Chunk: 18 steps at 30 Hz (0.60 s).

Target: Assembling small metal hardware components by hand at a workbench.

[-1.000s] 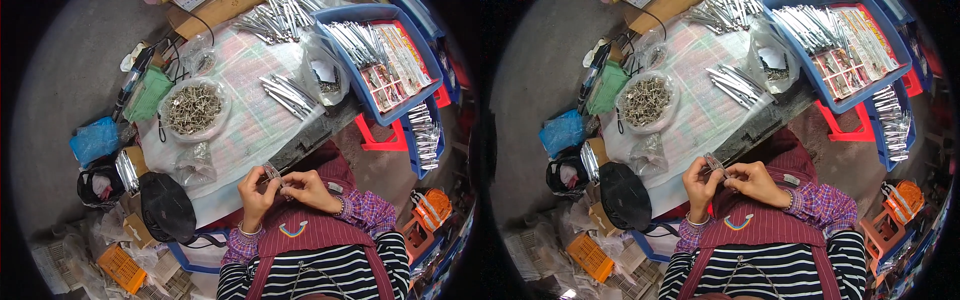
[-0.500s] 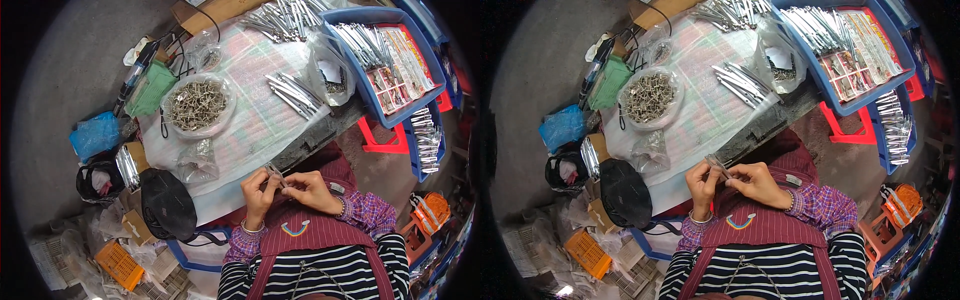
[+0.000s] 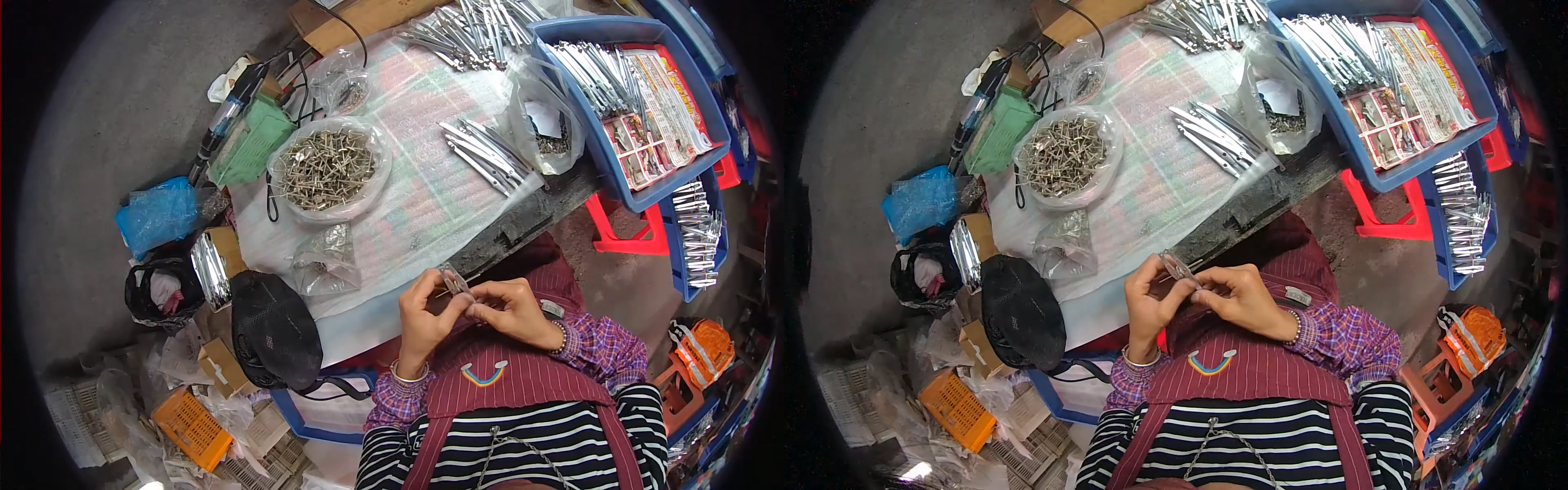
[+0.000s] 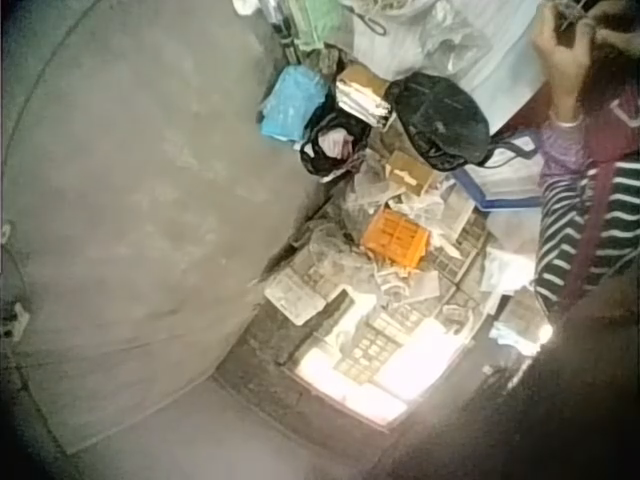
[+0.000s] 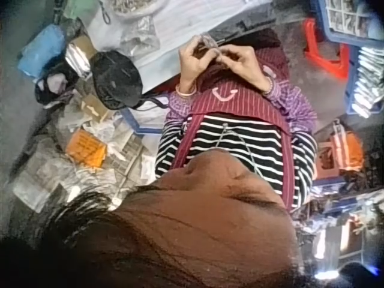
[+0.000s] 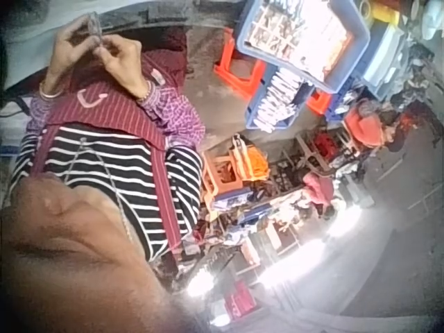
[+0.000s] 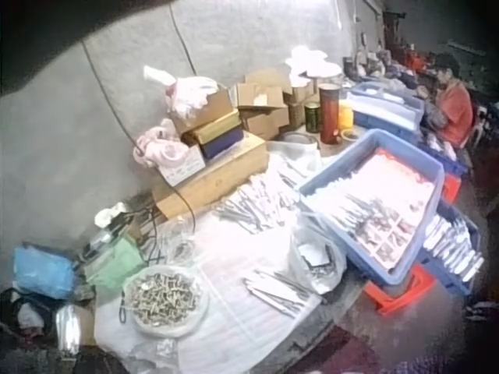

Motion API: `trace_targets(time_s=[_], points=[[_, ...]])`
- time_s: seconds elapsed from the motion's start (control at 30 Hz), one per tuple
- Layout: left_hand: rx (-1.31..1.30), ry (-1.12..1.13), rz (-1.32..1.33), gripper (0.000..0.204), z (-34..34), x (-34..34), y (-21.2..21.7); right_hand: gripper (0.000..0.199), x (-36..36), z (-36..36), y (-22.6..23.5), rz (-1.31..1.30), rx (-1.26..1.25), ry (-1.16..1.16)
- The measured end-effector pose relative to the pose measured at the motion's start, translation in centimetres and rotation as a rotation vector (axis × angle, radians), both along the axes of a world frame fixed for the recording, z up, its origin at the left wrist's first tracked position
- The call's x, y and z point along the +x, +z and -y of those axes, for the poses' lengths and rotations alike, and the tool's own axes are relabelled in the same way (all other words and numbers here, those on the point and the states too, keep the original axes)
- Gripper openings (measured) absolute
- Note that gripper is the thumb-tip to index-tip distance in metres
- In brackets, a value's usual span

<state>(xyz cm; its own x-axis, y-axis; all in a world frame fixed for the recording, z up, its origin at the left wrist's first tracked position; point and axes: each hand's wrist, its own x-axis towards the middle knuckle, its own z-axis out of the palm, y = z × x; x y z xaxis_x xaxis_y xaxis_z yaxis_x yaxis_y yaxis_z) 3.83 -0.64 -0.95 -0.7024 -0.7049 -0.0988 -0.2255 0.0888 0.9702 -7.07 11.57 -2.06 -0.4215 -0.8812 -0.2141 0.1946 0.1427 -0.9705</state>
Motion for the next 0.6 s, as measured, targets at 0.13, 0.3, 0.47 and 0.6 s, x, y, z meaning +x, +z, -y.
trace_targets(time_s=[0.13,0.3,0.47,0.6], points=[[-0.193,-0.038,-0.090,0.022,0.12,-0.17,0.55,0.019,0.01,-0.03,0.18,-0.036,0.001,0.018],[0.020,-0.039,-0.013,0.015,0.26,0.61,0.74,0.020,0.10,-0.08,0.30,-0.019,-0.035,0.016],[0.139,0.020,-0.063,0.012,-0.16,0.26,0.17,0.020,-0.02,-0.15,0.16,0.000,0.003,0.013],[-0.089,-0.012,-0.047,0.015,0.27,0.11,0.11,0.020,0.13,-0.35,-0.23,0.008,0.022,0.011]])
